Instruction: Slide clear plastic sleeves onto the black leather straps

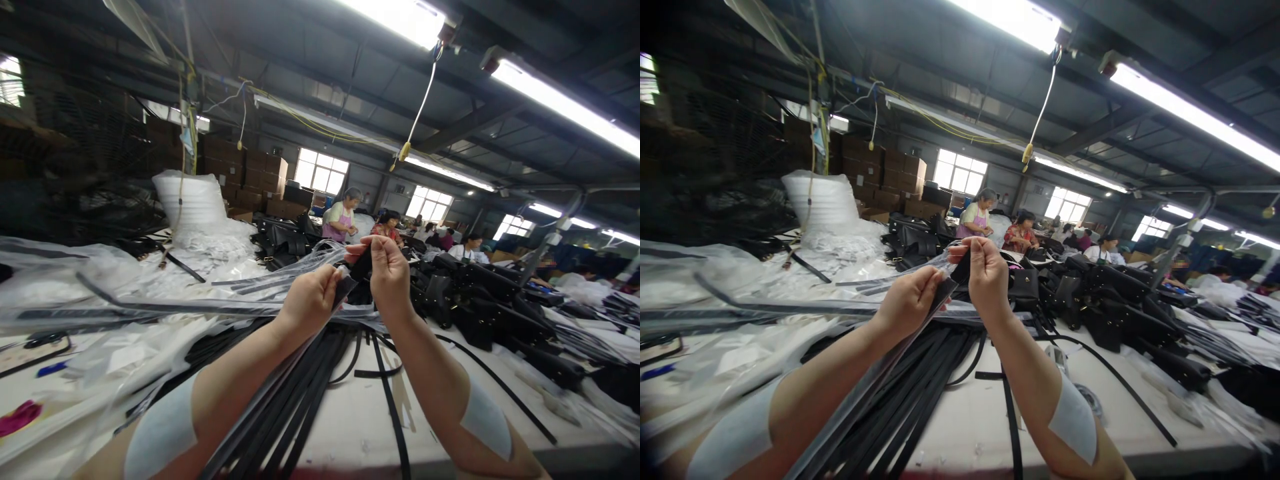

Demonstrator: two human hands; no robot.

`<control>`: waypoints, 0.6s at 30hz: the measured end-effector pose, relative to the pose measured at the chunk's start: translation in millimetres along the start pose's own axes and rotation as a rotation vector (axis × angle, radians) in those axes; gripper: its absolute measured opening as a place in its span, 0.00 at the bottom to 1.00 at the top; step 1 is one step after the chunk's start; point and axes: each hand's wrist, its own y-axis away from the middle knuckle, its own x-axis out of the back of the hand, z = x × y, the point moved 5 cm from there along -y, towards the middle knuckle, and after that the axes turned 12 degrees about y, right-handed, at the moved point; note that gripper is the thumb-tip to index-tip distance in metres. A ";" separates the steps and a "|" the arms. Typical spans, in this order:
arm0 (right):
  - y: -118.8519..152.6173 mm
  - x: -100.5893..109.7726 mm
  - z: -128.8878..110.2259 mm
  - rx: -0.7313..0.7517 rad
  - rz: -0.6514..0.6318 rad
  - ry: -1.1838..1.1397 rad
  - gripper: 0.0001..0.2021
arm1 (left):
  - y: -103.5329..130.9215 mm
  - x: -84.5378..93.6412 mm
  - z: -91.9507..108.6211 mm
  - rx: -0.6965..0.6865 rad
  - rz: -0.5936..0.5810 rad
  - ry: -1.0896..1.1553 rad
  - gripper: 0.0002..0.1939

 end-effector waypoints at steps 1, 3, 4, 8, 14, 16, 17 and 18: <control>-5.8 1.9 -3.9 0.009 0.012 -0.016 0.15 | -3.7 1.0 2.4 -0.009 0.008 0.053 0.16; -18.4 4.1 -11.6 0.031 0.020 -0.016 0.15 | -13.2 3.4 8.2 -0.022 0.030 0.130 0.16; -24.0 4.0 -15.4 0.047 0.014 0.007 0.16 | -18.9 4.6 11.4 -0.029 0.043 0.159 0.17; -31.5 -0.9 -30.0 0.160 0.016 0.244 0.19 | -40.5 9.5 25.6 -0.088 0.101 0.193 0.16; -21.8 -8.8 -18.7 0.120 -0.017 0.274 0.20 | -43.8 13.5 30.1 -0.109 0.176 0.059 0.16; -21.3 -7.0 -5.2 0.038 -0.045 0.126 0.21 | -39.9 14.4 23.5 -0.056 0.144 0.117 0.17; -19.3 -6.1 2.4 -0.016 -0.055 0.027 0.20 | -37.9 15.9 19.9 -0.033 0.137 0.137 0.17; -14.7 -7.1 10.1 -0.075 -0.083 -0.075 0.19 | -36.1 18.3 16.8 -0.022 0.148 0.131 0.17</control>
